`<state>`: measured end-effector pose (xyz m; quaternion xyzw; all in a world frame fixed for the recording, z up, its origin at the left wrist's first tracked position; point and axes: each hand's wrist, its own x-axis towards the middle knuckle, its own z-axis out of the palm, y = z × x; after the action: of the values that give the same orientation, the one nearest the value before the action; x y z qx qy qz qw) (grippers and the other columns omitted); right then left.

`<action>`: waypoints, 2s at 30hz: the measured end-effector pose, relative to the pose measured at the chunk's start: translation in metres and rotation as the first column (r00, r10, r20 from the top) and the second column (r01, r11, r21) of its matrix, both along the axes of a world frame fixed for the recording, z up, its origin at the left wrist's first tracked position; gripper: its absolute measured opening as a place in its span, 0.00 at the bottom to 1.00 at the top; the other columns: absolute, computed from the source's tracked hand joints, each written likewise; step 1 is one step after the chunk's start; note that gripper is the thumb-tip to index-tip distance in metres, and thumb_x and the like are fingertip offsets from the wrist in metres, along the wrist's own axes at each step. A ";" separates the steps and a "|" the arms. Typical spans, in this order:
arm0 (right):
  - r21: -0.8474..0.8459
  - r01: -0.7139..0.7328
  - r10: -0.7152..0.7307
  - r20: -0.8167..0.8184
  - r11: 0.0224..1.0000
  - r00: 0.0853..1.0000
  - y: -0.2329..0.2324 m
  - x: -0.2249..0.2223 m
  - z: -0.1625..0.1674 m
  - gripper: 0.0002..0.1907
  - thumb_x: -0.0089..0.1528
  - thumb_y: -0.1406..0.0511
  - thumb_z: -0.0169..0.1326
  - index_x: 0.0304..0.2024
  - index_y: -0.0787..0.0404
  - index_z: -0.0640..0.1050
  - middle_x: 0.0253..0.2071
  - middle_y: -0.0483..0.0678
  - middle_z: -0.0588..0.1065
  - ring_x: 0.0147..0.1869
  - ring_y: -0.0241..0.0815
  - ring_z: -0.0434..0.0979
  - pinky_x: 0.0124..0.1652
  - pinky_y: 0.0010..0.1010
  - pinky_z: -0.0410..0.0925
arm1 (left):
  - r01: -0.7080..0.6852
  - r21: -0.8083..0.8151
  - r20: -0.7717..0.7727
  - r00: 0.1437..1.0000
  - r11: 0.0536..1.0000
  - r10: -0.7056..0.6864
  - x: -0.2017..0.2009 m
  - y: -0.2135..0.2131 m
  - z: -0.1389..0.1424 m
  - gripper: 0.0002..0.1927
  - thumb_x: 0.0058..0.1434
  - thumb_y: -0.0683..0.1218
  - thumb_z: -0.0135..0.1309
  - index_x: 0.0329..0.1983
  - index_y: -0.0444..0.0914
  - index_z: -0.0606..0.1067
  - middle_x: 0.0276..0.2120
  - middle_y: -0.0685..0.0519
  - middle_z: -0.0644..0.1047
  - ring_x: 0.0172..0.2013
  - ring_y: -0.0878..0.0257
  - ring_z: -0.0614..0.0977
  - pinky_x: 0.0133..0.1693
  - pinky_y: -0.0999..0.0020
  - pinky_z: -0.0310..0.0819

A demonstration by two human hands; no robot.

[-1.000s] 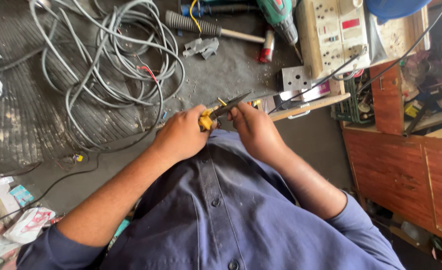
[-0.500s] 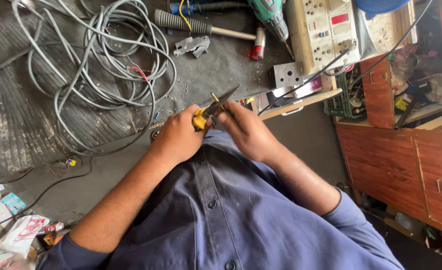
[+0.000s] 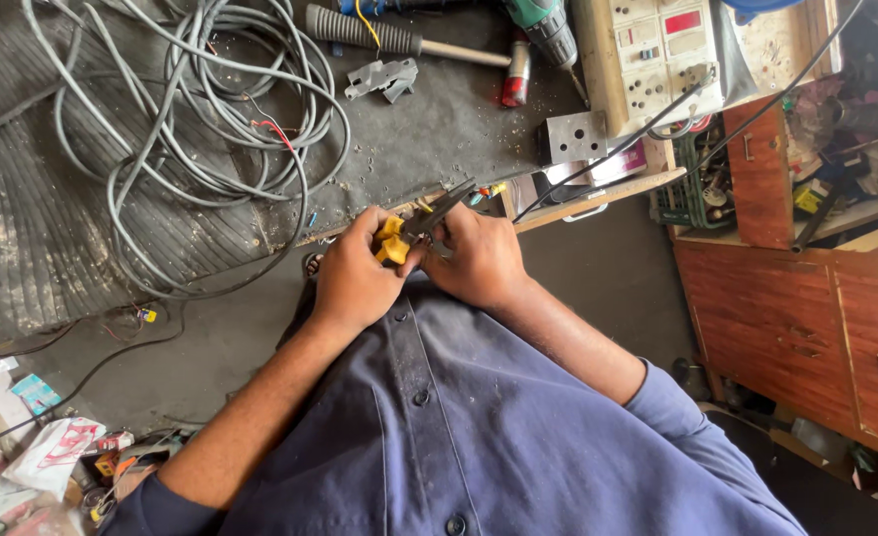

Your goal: The person uses a hammer to tap a small metal rod held in a bench vise, then removes it and inspects it. They then use pliers to adjust the rod and later use a handheld angle grinder to sharpen the rod, producing sparks. The person handles the rod and tools throughout the process.

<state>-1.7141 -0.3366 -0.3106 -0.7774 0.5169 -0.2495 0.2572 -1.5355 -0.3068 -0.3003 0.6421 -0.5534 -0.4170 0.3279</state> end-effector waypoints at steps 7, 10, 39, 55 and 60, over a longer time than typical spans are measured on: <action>-0.083 -0.016 0.021 0.058 0.996 0.998 0.009 -0.001 -0.007 0.19 0.51 0.62 0.70 0.32 0.58 0.70 0.23 0.47 0.72 0.25 0.52 0.77 0.25 0.40 0.66 | -0.005 -0.023 -0.187 0.982 1.000 0.001 -0.003 0.008 -0.026 0.15 0.58 0.42 0.66 0.40 0.37 0.70 0.33 0.55 0.78 0.34 0.66 0.79 0.38 0.68 0.75; 0.120 0.208 -0.221 0.105 0.971 0.970 0.009 0.005 -0.002 0.29 0.60 0.58 0.73 0.25 0.60 0.64 0.18 0.49 0.67 0.21 0.53 0.67 0.24 0.39 0.63 | -0.101 0.008 -0.491 0.866 0.995 0.092 -0.005 0.007 -0.035 0.15 0.59 0.39 0.64 0.43 0.37 0.69 0.34 0.55 0.74 0.36 0.67 0.76 0.41 0.69 0.74; 0.626 -0.485 -0.143 0.690 0.610 0.710 0.015 -0.013 0.051 0.14 0.74 0.60 0.43 0.49 0.64 0.73 0.33 0.39 0.68 0.35 0.28 0.64 0.35 0.22 0.62 | 0.298 -0.524 0.269 0.947 0.798 -0.176 0.037 -0.016 0.041 0.35 0.62 0.37 0.58 0.73 0.35 0.61 0.69 0.44 0.66 0.68 0.43 0.70 0.69 0.52 0.64; 0.560 -0.486 0.075 0.601 0.671 0.796 0.009 0.001 0.074 0.16 0.74 0.62 0.43 0.46 0.66 0.78 0.30 0.39 0.66 0.32 0.28 0.61 0.32 0.24 0.59 | 0.377 -0.577 0.383 0.908 0.724 -0.168 0.048 -0.014 0.051 0.31 0.60 0.37 0.62 0.67 0.40 0.67 0.65 0.47 0.68 0.61 0.45 0.72 0.62 0.53 0.71; 0.535 -0.463 0.135 0.541 0.706 0.830 0.006 0.013 0.083 0.15 0.73 0.62 0.44 0.45 0.66 0.79 0.30 0.40 0.67 0.32 0.29 0.62 0.33 0.25 0.60 | 0.387 -0.570 0.395 0.903 0.725 -0.172 0.060 -0.017 0.059 0.27 0.59 0.36 0.61 0.62 0.39 0.70 0.62 0.48 0.70 0.58 0.48 0.73 0.59 0.56 0.72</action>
<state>-1.7016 -0.3307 -0.2277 -0.6324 0.3557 -0.1866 0.6624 -1.4756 -0.3239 -0.2414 0.4586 -0.7976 -0.1423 0.3651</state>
